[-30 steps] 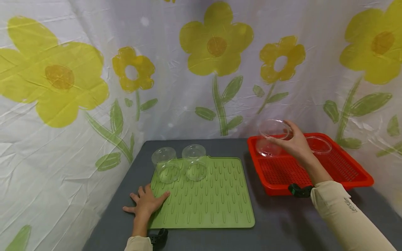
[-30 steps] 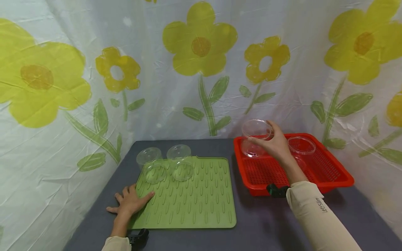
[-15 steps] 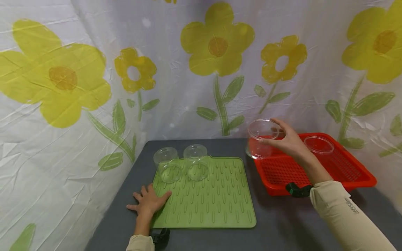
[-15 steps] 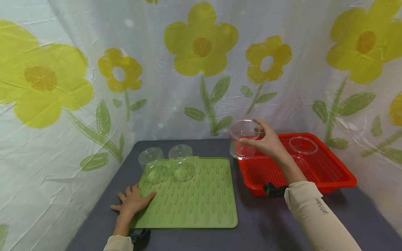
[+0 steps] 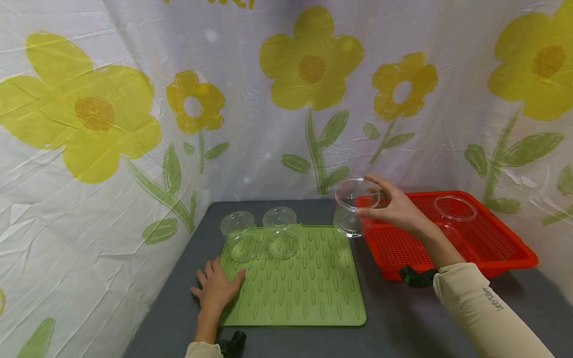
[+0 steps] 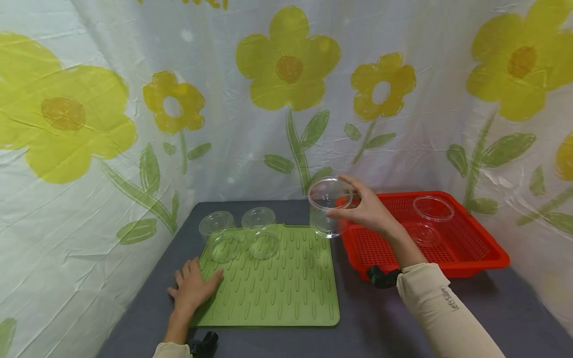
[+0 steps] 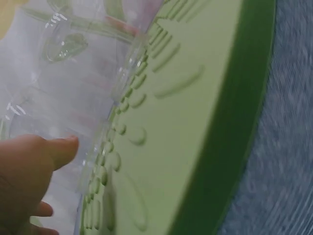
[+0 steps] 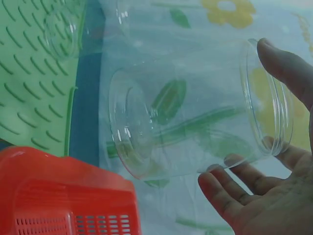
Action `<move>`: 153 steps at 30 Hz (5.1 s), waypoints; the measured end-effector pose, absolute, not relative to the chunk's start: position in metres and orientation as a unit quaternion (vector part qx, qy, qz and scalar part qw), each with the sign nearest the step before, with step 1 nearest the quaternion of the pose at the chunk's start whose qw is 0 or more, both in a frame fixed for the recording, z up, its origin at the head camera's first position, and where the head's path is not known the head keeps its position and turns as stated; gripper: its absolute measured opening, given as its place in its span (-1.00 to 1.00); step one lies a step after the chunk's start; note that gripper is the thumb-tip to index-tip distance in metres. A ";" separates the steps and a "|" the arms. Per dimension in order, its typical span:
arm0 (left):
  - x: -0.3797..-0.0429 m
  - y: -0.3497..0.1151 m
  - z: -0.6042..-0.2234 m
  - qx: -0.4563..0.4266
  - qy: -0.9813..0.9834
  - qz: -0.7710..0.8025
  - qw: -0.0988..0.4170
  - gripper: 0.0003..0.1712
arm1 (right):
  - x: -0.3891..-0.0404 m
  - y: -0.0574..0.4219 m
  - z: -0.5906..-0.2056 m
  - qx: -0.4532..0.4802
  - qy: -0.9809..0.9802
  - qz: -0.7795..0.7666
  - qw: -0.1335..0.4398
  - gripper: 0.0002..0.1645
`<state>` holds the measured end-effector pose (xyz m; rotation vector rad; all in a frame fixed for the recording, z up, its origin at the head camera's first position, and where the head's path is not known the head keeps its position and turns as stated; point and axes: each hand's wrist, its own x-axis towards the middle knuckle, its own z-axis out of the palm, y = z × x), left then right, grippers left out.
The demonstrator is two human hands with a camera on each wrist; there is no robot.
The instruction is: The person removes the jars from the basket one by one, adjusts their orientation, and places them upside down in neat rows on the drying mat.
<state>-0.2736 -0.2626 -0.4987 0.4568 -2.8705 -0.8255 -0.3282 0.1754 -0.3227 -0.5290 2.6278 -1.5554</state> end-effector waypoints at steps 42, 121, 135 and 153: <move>-0.287 -0.136 -0.421 -0.216 -0.826 -0.496 0.162 0.04 | -0.313 0.109 -0.361 -0.237 0.830 -0.503 0.038 0.11; -0.282 -0.116 -0.433 -0.275 -0.699 -0.654 0.087 0.03 | -0.295 0.112 -0.404 -0.295 0.811 -0.505 -0.037 0.13; -0.278 -0.121 -0.428 -0.248 -0.730 -0.633 0.077 0.14 | -0.293 0.116 -0.415 -0.302 0.808 -0.503 -0.046 0.11; -0.281 -0.132 -0.414 -0.286 -0.815 -0.478 0.159 0.03 | -0.294 0.119 -0.420 -0.317 0.832 -0.452 -0.061 0.15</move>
